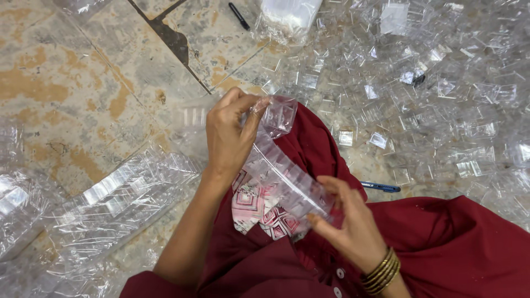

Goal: The person sits on the floor and cuts clear plastic cups into strips using a small blue-handled blade, working one cup at a time. They place finished cut pieces onto large piles of cut plastic around them and occasionally gather more cups to cut.

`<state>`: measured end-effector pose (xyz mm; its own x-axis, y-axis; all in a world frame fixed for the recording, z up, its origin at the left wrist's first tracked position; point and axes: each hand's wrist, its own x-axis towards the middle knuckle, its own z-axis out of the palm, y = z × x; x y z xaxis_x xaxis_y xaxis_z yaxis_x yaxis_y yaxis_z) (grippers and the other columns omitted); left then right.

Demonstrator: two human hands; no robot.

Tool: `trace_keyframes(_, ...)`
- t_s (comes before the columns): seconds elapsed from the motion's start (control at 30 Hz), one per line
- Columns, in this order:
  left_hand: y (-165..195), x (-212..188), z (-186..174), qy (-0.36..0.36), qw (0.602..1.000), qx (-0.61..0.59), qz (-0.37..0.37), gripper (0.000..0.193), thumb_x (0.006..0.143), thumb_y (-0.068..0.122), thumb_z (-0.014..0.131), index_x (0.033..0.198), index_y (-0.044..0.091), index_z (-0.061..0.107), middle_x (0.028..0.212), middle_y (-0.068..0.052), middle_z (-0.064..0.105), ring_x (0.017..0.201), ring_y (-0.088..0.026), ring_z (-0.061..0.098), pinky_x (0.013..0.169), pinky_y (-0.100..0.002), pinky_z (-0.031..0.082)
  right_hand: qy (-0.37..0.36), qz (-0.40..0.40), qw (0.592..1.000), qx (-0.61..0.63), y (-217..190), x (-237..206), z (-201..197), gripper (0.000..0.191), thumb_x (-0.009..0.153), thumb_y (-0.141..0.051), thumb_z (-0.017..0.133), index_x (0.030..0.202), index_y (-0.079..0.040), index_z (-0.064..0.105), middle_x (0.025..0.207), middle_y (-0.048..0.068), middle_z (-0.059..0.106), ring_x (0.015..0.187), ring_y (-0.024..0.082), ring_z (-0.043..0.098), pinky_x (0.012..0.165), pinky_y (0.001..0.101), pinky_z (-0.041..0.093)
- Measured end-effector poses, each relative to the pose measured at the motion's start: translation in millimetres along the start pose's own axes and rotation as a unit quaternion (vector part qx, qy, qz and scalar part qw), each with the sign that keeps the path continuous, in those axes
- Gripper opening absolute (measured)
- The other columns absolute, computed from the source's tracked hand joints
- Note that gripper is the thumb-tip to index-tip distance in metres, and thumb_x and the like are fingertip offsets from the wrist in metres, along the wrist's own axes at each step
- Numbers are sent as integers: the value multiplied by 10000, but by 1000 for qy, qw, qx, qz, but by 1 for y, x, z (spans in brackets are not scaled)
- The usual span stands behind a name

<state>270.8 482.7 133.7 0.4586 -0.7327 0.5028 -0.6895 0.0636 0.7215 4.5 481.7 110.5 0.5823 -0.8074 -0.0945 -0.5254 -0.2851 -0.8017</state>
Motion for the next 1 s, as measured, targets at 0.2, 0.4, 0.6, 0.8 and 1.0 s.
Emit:
trace_keyframes(0.2, -8, -7, -7, 14, 988, 122, 91, 89, 916, 139, 754, 977, 81, 785, 864, -55, 684, 810, -246, 586, 734, -397, 464, 104, -45, 993, 6, -19, 23, -22, 677, 817, -206, 810, 1377, -28, 474, 1286, 139, 665, 1142, 230, 698, 859, 357, 592)
trace_keyframes(0.4, -13, -11, -5, 0, 992, 87, 95, 147, 858, 46, 720, 996, 39, 769, 874, -72, 687, 816, -264, 582, 761, -405, 480, 59, -230, 969, -67, -38, 61, -26, 795, 776, -214, 844, 1396, 13, 401, 1339, 198, 634, 1233, 306, 656, 947, 398, 572)
trace_keyframes(0.6, -1, -16, 1, 33, 998, -29, 33, 211, 881, -10, 664, 1075, 3, 745, 931, -124, 689, 907, -262, 662, 807, -391, 531, -115, -245, 961, -56, -55, 103, -13, 683, 867, -189, 763, 1378, 22, 361, 1365, 206, 578, 1255, 334, 640, 1011, 400, 524)
trace_keyframes(0.8, 8, -10, 10, 50, 989, -137, 8, 174, 943, 34, 682, 1106, 27, 743, 944, -101, 704, 850, -219, 697, 752, -342, 551, -118, -255, 960, -6, -50, 118, 6, 606, 875, -82, 690, 1378, 67, 385, 1275, 241, 491, 1197, 355, 575, 960, 391, 532)
trace_keyframes(1.0, 3, -19, 24, 15, 997, -66, 43, 227, 894, 2, 703, 1116, 32, 741, 919, -90, 672, 838, -222, 681, 733, -344, 553, 87, -286, 931, -209, -18, 120, 64, 573, 795, -85, 747, 1290, -23, 465, 1168, 210, 596, 1123, 392, 565, 949, 477, 512)
